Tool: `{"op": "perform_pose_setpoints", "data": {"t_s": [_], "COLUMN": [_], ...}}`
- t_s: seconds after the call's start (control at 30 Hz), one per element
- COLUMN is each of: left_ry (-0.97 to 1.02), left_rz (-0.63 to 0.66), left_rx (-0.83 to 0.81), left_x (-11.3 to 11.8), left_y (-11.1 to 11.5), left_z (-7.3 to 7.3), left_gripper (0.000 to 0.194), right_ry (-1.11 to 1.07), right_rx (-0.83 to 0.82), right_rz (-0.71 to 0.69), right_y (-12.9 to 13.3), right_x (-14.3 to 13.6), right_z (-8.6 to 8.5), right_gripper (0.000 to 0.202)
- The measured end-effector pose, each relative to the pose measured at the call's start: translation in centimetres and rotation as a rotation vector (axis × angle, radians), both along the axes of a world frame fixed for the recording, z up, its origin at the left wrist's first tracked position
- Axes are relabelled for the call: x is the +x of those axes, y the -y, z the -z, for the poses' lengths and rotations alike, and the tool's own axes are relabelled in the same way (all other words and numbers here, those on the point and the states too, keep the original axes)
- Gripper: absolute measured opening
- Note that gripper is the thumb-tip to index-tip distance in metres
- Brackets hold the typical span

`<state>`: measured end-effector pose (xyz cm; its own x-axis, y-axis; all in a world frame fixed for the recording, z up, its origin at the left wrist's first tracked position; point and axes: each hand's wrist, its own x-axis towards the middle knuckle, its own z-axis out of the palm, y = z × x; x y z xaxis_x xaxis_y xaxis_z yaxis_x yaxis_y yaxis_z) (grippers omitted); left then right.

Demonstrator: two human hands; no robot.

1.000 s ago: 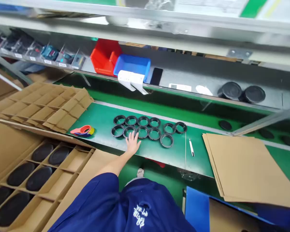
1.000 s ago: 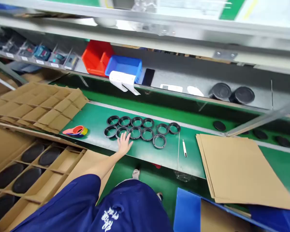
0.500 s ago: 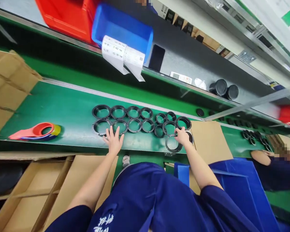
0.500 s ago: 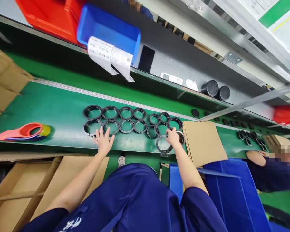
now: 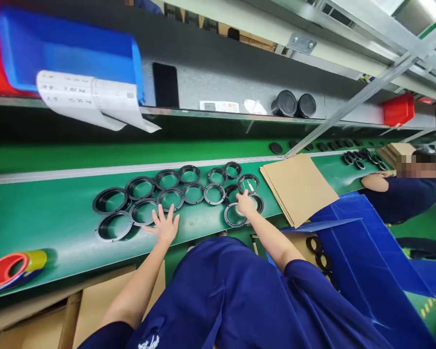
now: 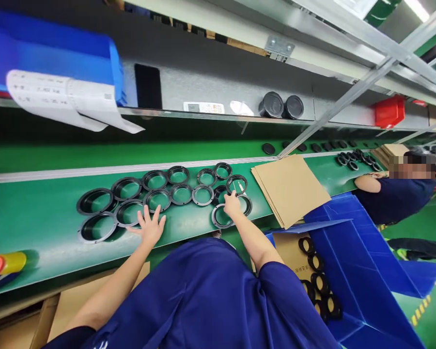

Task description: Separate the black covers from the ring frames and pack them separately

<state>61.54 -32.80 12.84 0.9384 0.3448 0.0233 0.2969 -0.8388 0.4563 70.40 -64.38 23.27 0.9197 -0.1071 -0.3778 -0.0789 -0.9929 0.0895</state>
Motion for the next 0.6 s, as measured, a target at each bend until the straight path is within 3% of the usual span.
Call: {"op": "perform_pose_setpoints", "data": {"t_s": [0.23, 0.37, 0.47, 0.6], "left_ry": [-0.012, 0.115, 0.157, 0.109], "left_rz": [-0.139, -0.163, -0.024, 0.325], "left_rx": [0.085, 0.165, 0.173, 0.148], "left_x": [1.6, 1.7, 1.8, 2.5], "left_y": [-2.2, 0.4, 4.3, 9.4], "left_z": [-2.3, -3.5, -3.8, -3.2], "left_gripper": [0.059, 0.064, 0.065, 0.057], "right_ry": [-0.044, -0.087, -0.104, -0.082], "right_rx": [0.249, 0.325, 0.381, 0.468], "right_rz": [0.023, 0.026, 0.012, -0.028], "right_y": [-0.4, -0.1, 0.0, 0.7], "right_x": [1.8, 2.8, 3.6, 4.2], "right_z": [0.9, 1.8, 2.5, 2.6], "right_gripper": [0.043, 0.047, 0.052, 0.068]}}
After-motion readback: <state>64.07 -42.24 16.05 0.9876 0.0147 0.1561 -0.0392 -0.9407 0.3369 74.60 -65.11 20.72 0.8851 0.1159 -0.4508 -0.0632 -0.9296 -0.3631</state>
